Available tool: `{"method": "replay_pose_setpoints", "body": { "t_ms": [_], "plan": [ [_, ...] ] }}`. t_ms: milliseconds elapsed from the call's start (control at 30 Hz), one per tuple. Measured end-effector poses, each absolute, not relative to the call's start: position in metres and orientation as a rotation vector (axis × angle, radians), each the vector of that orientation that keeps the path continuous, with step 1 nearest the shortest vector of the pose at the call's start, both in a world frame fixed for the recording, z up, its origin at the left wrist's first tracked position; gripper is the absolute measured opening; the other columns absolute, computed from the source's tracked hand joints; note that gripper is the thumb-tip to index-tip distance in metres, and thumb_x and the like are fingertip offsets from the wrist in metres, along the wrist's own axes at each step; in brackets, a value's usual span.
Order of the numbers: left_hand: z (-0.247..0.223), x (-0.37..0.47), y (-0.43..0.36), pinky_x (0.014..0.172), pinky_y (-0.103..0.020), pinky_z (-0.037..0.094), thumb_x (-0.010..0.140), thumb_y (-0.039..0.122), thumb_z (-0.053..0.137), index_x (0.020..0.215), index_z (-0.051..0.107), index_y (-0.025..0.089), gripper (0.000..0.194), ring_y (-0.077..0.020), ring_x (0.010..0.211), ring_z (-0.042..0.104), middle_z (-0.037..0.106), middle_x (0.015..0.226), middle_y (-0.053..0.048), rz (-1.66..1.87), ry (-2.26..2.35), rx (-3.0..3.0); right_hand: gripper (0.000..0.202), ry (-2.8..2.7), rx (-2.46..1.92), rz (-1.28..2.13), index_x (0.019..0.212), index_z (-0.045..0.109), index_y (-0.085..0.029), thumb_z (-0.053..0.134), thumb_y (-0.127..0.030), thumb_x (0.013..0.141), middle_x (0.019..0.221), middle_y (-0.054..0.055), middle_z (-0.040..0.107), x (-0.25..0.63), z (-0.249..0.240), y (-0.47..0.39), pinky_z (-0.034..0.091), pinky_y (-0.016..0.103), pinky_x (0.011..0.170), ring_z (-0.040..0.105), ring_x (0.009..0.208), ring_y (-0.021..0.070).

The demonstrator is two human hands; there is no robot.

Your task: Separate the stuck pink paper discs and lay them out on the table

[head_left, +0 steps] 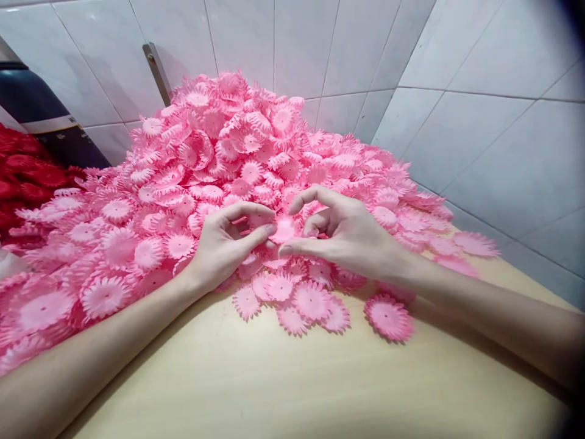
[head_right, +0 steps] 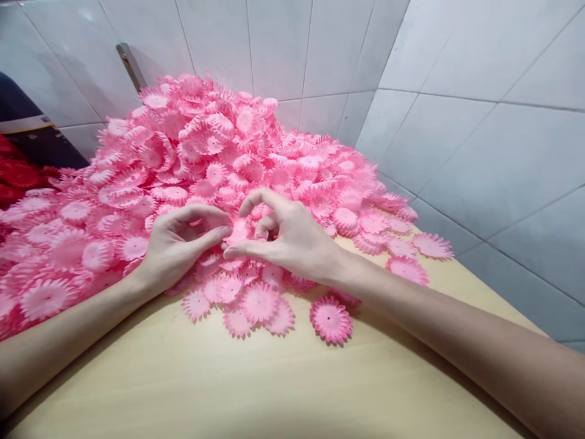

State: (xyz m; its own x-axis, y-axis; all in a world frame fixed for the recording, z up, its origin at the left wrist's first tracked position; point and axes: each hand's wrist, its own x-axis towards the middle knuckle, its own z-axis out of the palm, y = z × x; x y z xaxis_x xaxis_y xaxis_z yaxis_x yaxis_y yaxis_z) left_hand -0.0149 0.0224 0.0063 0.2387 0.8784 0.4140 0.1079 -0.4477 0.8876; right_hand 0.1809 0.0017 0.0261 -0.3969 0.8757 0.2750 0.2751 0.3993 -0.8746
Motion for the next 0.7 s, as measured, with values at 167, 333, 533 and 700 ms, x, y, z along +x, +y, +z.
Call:
{"method": "replay_pose_setpoints", "body": {
  "t_ms": [167,333,533,700],
  "plan": [
    [0.0067,-0.0132,0.0253,0.06,-0.021,0.057,0.071,0.022,0.074,0.09,0.065,0.015,0.022,-0.0097,0.067,0.064,0.066,0.09,-0.002,1.409,1.034,1.626,0.033,-1.736,-1.013,0.696,0.092,0.054,-0.02,0.075,-0.037,0.072,0.049,-0.01,0.04,0.1849,0.0281,0.0066,0.028,0.023,0.039,0.035,0.04,0.0068],
    [0.0099,-0.0106,0.0191,0.07,-0.021,0.057,0.07,0.023,0.075,0.092,0.064,0.016,0.025,-0.0133,0.085,0.064,0.066,0.095,-0.003,1.422,0.979,1.79,0.02,-1.868,-0.997,0.429,0.073,0.062,-0.021,0.075,-0.036,0.073,0.071,0.001,0.061,0.187,0.0301,0.0107,0.043,0.031,0.064,0.055,0.067,0.0145],
    [0.0071,-0.0136,0.0176,0.075,-0.023,0.055,0.071,0.027,0.076,0.094,0.064,0.017,0.028,-0.0138,0.087,0.063,0.066,0.096,-0.004,1.344,0.894,1.95,0.005,-2.004,-0.84,0.554,0.079,0.067,-0.024,0.071,-0.024,0.076,0.088,0.003,0.069,0.1818,0.027,0.0042,0.048,0.04,0.083,0.062,0.086,0.0212],
    [0.0085,-0.0123,0.0171,0.078,-0.024,0.054,0.072,0.024,0.074,0.093,0.064,0.017,0.025,-0.0133,0.087,0.063,0.066,0.095,-0.004,1.329,0.869,1.951,0.006,-1.903,-0.88,0.749,0.083,0.067,-0.023,0.066,-0.019,0.079,0.085,0.003,0.068,0.1818,0.0267,0.0041,0.052,0.037,0.073,0.063,0.08,0.0192]
  ]
}}
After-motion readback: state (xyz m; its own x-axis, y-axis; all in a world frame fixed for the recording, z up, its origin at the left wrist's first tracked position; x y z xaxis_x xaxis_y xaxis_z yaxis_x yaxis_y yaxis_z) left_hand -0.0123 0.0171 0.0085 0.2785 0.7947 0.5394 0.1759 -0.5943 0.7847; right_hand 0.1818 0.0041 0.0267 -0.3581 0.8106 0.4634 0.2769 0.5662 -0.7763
